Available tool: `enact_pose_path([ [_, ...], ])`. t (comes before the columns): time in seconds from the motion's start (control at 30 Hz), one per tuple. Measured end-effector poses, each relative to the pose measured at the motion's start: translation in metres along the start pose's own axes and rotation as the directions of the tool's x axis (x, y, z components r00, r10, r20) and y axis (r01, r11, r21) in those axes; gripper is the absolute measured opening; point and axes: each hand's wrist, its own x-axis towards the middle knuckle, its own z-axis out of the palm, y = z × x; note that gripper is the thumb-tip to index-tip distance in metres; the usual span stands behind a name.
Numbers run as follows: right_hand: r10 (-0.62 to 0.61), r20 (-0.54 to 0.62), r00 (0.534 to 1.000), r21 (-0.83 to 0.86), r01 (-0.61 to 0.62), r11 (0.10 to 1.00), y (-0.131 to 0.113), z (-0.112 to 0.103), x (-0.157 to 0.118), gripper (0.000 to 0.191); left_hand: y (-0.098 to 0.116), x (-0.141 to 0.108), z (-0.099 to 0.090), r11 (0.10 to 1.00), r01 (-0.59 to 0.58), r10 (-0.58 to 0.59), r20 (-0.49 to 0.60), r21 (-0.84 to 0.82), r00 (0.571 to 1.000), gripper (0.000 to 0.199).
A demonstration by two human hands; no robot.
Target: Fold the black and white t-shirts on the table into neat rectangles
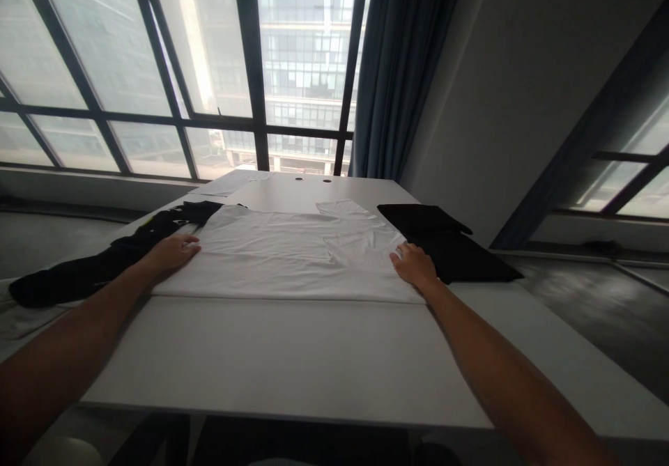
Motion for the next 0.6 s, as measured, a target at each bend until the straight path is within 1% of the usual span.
enact_pose_path([
  [0.07, 0.038, -0.009, 0.999, -0.054, -0.038, 0.998, -0.001, -0.002, -0.001, 0.052, 0.006, 0.000, 0.001, 0.998, 0.061, -0.061, -0.015, 0.035, 0.998, 0.051],
  [0.13, 0.065, 0.019, 0.998, -0.082, -0.064, 0.995, 0.003, -0.005, -0.001, 0.055, 0.010, 0.000, 0.001, 0.992, 0.109, -0.108, -0.016, 0.062, 0.994, 0.048],
  [0.2, 0.079, 0.093, 0.993, -0.066, -0.073, 0.995, 0.010, -0.010, 0.001, 0.058, 0.015, -0.001, -0.001, 0.989, 0.126, -0.126, -0.012, 0.077, 0.992, 0.047],
  [0.3, 0.071, 0.208, 0.976, -0.004, -0.072, 0.997, 0.027, -0.017, 0.007, 0.064, 0.020, -0.003, -0.008, 0.990, 0.116, -0.117, 0.003, 0.084, 0.993, 0.048],
  [0.37, 0.078, 0.246, 0.966, -0.007, -0.078, 0.997, 0.037, -0.021, 0.009, 0.070, 0.022, -0.005, -0.015, 0.989, 0.112, -0.117, 0.049, 0.102, 0.992, 0.051],
  [0.43, 0.091, 0.265, 0.960, -0.027, -0.087, 0.996, 0.044, -0.023, 0.010, 0.071, 0.022, -0.005, -0.021, 0.985, 0.110, -0.127, 0.129, 0.134, 0.984, 0.054],
  [0.5, 0.090, 0.283, 0.955, -0.027, -0.086, 0.996, 0.048, -0.025, 0.010, 0.066, 0.021, -0.006, -0.024, 0.983, 0.098, -0.128, 0.194, 0.156, 0.973, 0.055],
  [0.6, 0.088, 0.335, 0.938, -0.002, -0.093, 0.996, 0.049, -0.029, 0.009, 0.055, 0.020, -0.005, -0.024, 0.986, 0.057, -0.091, 0.223, 0.156, 0.970, 0.052],
])
